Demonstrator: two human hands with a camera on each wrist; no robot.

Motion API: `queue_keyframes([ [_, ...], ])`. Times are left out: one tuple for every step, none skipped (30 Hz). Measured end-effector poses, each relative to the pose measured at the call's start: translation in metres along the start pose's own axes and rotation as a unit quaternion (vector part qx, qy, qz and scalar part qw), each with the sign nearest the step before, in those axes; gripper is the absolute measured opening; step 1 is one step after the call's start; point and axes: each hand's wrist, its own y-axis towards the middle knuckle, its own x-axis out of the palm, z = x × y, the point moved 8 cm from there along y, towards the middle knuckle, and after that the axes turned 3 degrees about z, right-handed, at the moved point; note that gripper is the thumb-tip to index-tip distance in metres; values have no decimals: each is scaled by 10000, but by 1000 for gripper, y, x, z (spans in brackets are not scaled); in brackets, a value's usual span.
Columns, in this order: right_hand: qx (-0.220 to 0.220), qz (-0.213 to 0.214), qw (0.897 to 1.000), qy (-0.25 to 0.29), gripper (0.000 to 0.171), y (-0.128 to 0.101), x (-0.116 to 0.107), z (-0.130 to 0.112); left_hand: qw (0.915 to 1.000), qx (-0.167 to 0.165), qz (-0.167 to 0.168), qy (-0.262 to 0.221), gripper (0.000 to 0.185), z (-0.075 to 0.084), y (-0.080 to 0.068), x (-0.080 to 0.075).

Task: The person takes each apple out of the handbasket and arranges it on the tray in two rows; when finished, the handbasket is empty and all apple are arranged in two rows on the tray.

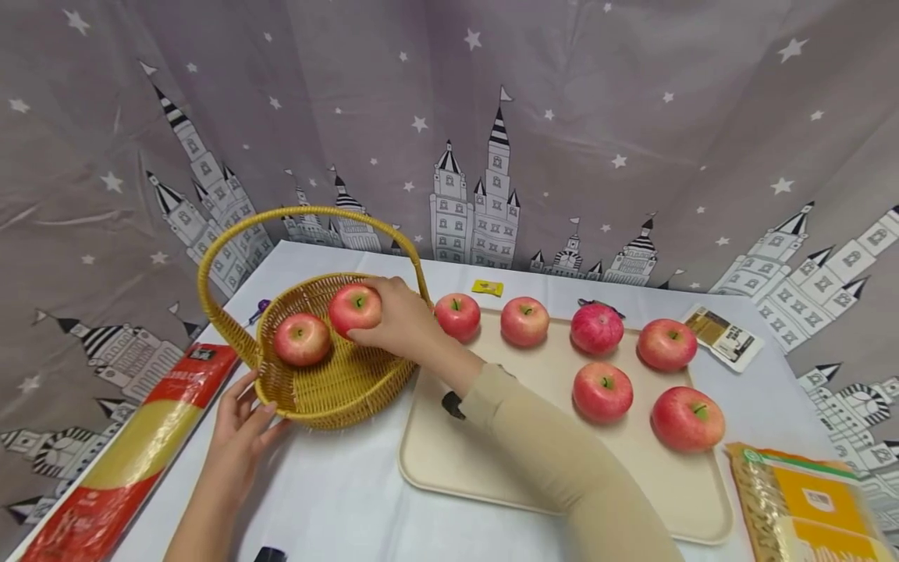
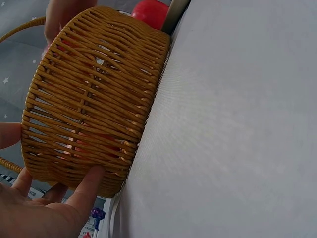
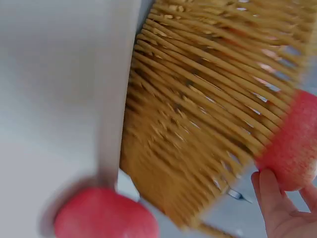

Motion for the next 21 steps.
queue_keyframes([
  [-29,48,10000,69,73,-9,-9,-1,10000,-17,3,-13,60,0,0,0],
  [-69,107,9998,137,73,-19,-18,-2,10000,-38,9,-11,60,0,0,0],
  [-88,171,9996,194,73,-29,-26,-2,10000,-44,4,-12,61,0,0,0],
  [-74,219,9994,254,73,-40,-35,0,10000,-56,4,-9,61,-1,0,0],
  [-73,291,9992,256,73,-51,-44,2,10000,-66,1,-2,61,-1,0,0],
  [-64,355,9988,325,73,-62,-52,6,10000,-80,-1,8,62,-1,0,0],
  [-37,420,9985,352,73,-73,-59,12,10000,-86,-10,13,62,-1,1,0],
  [-14,484,9981,387,73,-85,-66,18,10000,-81,-19,27,62,-1,1,1],
  [50,540,9977,396,74,-95,-73,26,10000,-79,-28,48,63,-1,1,1],
  [164,585,9975,366,74,-106,-79,35,9999,-76,-38,56,63,-1,2,1],
  [262,632,9972,299,74,-116,-84,45,9999,-66,-49,72,63,-1,3,1],
  [414,641,9968,249,73,-126,-88,56,9999,-69,-56,89,63,-1,3,2],
  [573,639,9962,130,73,-135,-91,67,9999,-59,-73,91,63,-1,4,2],
  [718,617,9955,10,73,-144,-94,77,9999,-67,-77,100,64,-1,4,2],
  [895,580,9942,-129,73,-151,-95,87,9999,-76,-74,89,64,-2,4,2],
  [1051,536,9927,-238,73,-157,-96,96,9999,-85,-58,79,64,-2,4,2],
  [1180,475,9914,-309,73,-162,-97,103,9999,-94,-38,78,64,-2,4,2],
  [1291,419,9899,-398,74,-166,-97,110,9999,-106,-21,75,64,-3,4,2],
  [1371,366,9889,-446,74,-169,-97,115,9999,-101,-2,66,64,-3,4,1],
  [1443,323,9879,-479,74,-171,-97,119,9999,-103,23,64,64,-3,3,1],
  [1514,281,9869,-488,74,-173,-97,123,9999,-90,34,58,64,-2,3,1],
])
